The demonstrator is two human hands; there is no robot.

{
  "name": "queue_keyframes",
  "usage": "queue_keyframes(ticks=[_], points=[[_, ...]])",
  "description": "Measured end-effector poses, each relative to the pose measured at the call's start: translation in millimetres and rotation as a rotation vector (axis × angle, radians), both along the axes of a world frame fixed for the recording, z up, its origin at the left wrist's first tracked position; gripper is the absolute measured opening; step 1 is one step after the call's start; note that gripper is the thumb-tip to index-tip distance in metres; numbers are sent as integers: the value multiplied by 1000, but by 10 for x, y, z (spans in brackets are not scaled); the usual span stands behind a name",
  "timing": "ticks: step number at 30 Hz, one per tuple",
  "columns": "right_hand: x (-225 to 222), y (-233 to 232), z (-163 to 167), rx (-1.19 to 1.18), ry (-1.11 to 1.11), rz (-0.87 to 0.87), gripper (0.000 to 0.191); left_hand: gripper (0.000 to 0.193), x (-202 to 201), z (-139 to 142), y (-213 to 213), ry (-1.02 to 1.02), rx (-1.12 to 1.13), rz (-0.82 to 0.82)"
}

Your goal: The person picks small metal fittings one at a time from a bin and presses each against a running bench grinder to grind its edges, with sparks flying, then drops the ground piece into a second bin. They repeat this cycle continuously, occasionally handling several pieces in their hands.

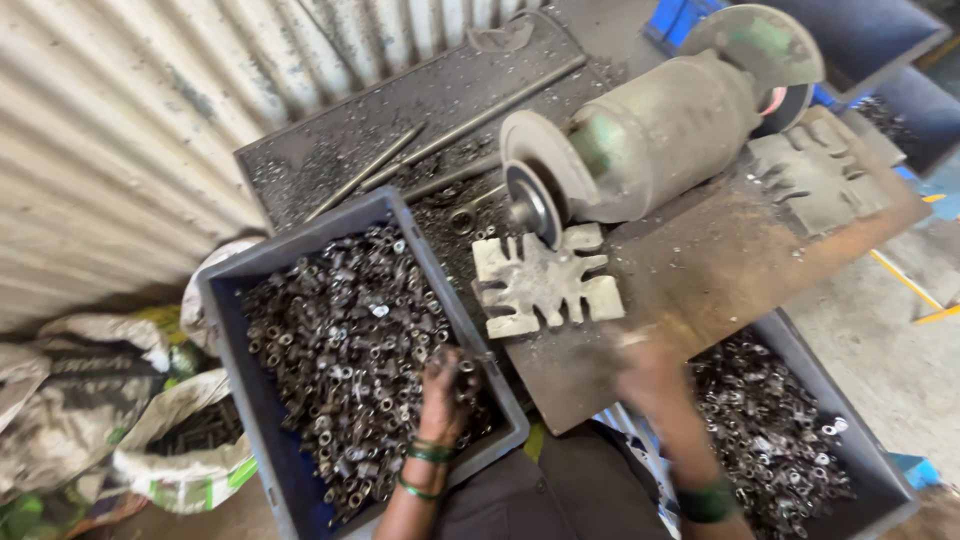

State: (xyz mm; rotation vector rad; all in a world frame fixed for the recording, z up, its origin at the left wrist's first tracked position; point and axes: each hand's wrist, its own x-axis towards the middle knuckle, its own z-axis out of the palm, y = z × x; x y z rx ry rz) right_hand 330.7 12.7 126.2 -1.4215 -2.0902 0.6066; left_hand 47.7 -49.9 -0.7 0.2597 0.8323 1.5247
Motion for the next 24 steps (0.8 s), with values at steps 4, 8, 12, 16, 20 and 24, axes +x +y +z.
queue_keyframes(ticks=[4,8,12,16,20,24], points=[[-698,-140,-626,21,-86,288,70,12,61,-21,-40,292,-56,-64],[-833,-100,-770,112,29,412,46,19,116,-23,-10,447,-40,-111],[-584,398,-605,281,42,290,41,23,88,-5,59,251,-110,-96],[-74,979,-448,-163,-60,-216,30,22,13,0,74,5,-88,35],[42,1230,-577,85,19,-209,29,15,2,-21,67,-190,-165,14],[44,1362,-612,203,-131,-257,28,19,-8,-58,48,-66,-105,-10]])
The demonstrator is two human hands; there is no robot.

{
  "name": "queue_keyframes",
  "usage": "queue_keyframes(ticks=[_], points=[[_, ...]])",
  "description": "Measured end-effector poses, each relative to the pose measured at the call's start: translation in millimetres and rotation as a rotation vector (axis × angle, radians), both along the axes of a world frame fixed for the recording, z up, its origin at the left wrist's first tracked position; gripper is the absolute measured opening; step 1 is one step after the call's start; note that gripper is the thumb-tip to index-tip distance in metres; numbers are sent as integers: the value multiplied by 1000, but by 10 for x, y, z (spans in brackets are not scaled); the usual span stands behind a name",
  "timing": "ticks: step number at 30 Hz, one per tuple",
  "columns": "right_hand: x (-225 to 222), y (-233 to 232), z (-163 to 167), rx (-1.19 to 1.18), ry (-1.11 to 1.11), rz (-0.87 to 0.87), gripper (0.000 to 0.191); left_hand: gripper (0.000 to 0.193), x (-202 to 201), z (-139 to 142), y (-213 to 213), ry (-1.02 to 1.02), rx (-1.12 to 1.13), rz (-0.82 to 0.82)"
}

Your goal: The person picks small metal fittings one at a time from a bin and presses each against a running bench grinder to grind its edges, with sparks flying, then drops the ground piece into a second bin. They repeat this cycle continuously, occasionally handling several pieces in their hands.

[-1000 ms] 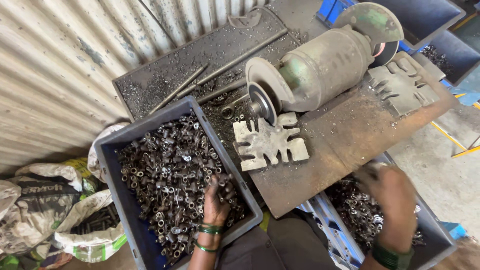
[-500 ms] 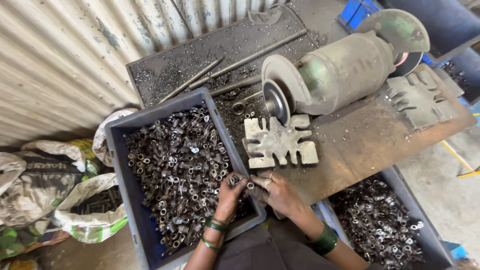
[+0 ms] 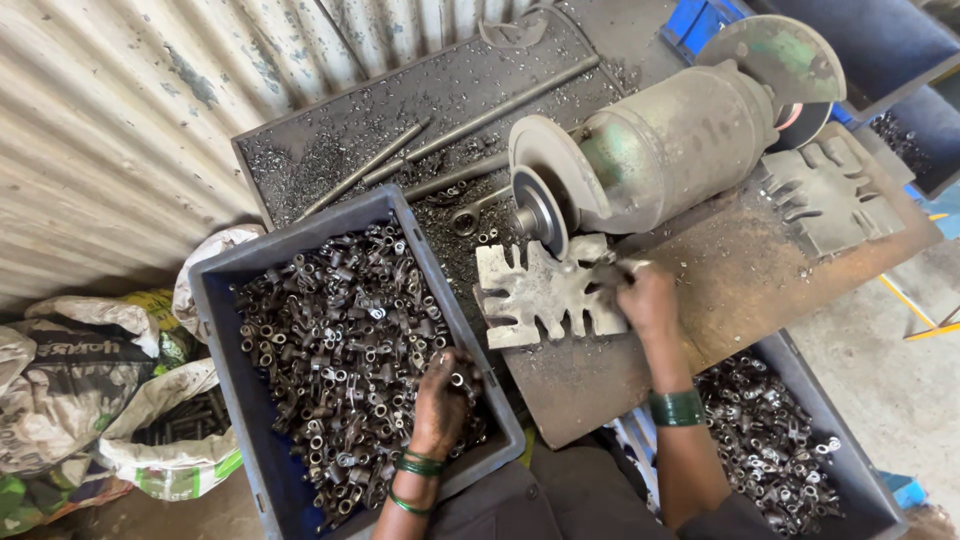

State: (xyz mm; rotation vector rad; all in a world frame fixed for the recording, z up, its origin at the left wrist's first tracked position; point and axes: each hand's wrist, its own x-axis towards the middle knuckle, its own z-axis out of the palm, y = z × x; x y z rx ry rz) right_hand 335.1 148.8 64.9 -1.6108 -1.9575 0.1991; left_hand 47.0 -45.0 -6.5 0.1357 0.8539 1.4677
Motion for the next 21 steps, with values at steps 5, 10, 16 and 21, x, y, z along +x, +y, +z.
queue_keyframes(ticks=[5,10,16,21], points=[[20,-156,-4,-144,46,-98,26,17,-30,-26,13,187,100,122],[-211,-368,-190,-101,-35,49,30,24,-19,34,47,25,54,84],[-337,-211,-212,40,-86,71,42,27,-31,92,35,-29,-28,88],[-369,-151,-142,68,-49,112,37,26,-31,20,22,-63,34,97]])
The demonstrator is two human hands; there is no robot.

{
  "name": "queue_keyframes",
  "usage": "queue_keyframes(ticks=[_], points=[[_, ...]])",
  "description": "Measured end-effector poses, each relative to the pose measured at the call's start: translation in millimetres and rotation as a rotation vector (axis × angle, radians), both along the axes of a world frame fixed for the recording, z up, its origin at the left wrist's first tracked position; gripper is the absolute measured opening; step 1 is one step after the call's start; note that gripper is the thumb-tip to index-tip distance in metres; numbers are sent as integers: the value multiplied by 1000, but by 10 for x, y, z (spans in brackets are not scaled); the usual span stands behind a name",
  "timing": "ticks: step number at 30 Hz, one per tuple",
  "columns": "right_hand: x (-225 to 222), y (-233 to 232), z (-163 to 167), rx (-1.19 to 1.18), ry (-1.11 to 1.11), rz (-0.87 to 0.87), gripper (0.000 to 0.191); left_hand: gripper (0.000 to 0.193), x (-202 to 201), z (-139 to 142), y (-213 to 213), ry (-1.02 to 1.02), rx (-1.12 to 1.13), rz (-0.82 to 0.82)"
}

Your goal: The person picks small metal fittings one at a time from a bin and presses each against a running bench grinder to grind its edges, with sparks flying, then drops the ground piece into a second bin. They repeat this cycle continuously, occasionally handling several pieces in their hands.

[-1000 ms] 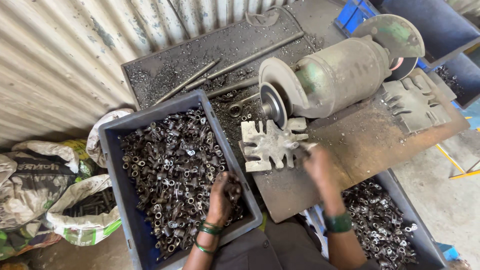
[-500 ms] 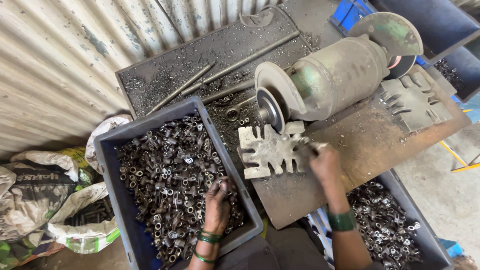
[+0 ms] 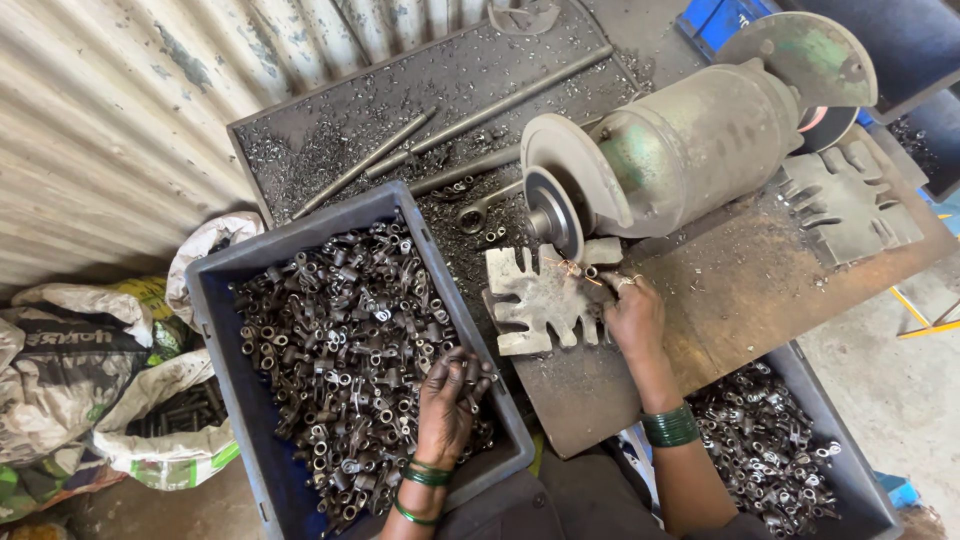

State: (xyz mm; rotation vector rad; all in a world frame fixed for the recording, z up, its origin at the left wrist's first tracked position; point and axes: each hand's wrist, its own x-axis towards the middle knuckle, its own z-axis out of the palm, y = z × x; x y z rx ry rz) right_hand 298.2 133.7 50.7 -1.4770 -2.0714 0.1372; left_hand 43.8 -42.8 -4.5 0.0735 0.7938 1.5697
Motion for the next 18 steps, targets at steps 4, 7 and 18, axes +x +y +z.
queue_keyframes(ticks=[4,7,18], points=[[-25,45,10,-75,56,-47,33,26,5,-46,-11,-15,-10,24],[-23,82,0,-20,5,-32,33,28,-7,-54,-21,52,3,33],[-53,103,47,-46,74,-48,28,30,-36,-134,-17,21,-14,75]])
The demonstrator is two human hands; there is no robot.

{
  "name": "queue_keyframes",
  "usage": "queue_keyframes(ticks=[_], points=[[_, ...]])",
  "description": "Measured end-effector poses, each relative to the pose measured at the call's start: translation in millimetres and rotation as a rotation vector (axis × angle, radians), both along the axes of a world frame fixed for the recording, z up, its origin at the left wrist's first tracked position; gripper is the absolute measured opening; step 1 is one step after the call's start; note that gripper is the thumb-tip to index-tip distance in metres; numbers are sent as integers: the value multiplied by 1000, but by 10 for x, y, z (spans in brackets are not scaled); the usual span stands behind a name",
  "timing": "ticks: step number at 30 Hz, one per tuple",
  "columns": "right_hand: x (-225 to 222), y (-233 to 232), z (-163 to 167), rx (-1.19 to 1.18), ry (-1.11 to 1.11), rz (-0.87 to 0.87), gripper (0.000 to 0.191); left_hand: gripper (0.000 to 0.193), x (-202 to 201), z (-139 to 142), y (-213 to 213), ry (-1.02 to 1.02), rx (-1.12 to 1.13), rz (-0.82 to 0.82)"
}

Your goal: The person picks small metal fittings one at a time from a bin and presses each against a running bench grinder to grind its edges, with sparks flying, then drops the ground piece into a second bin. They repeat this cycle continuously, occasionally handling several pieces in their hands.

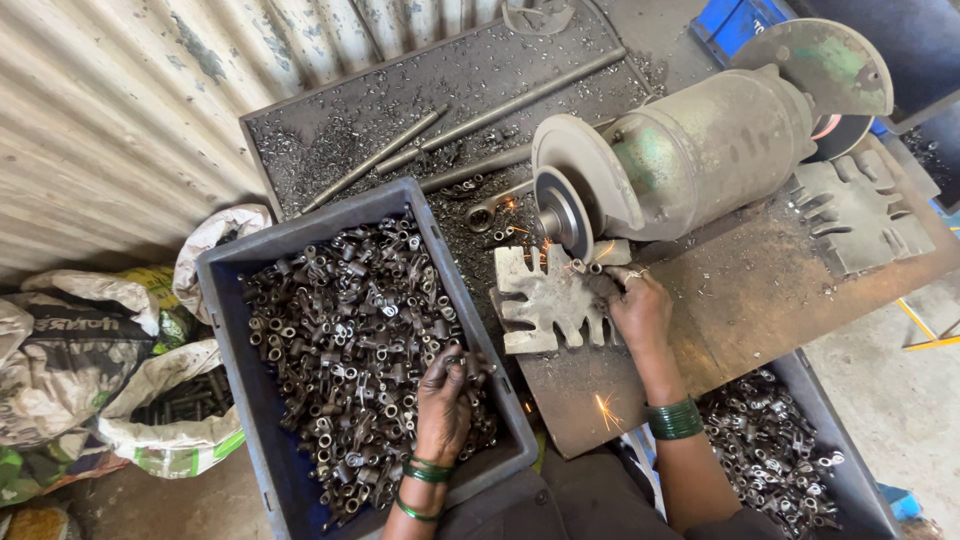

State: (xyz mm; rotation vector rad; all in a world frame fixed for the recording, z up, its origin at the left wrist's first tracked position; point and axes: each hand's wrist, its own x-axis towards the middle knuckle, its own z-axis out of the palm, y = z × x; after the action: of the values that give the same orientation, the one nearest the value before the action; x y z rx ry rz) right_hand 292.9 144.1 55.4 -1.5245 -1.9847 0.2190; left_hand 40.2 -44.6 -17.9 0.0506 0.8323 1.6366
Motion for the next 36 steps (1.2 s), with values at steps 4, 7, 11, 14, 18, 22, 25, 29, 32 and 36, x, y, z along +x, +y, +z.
queue_keyframes(ticks=[4,7,11,14,18,22,25,29,32,36], points=[[7,-42,-13,90,-100,34,33,31,14,-6,4,46,-23,-16],[-39,-105,39,171,-75,58,29,33,34,20,10,103,-24,-27],[-88,-179,177,93,82,17,27,35,34,72,15,156,-44,-25],[-24,-258,156,93,150,11,26,34,27,99,6,257,12,2],[103,-453,62,395,-5,120,20,28,41,120,-18,281,-76,-66],[467,-795,481,454,-57,258,25,23,32,162,-43,280,-118,-106],[950,-1187,1245,-496,84,-299,41,21,33,235,-52,339,-180,-131],[1087,-1545,1423,-143,-286,-298,29,20,288,338,-36,482,-199,-236],[597,-1572,739,-547,129,5,50,25,680,395,46,582,25,-241],[150,-1504,115,-165,143,246,59,39,773,519,203,466,88,-384]])
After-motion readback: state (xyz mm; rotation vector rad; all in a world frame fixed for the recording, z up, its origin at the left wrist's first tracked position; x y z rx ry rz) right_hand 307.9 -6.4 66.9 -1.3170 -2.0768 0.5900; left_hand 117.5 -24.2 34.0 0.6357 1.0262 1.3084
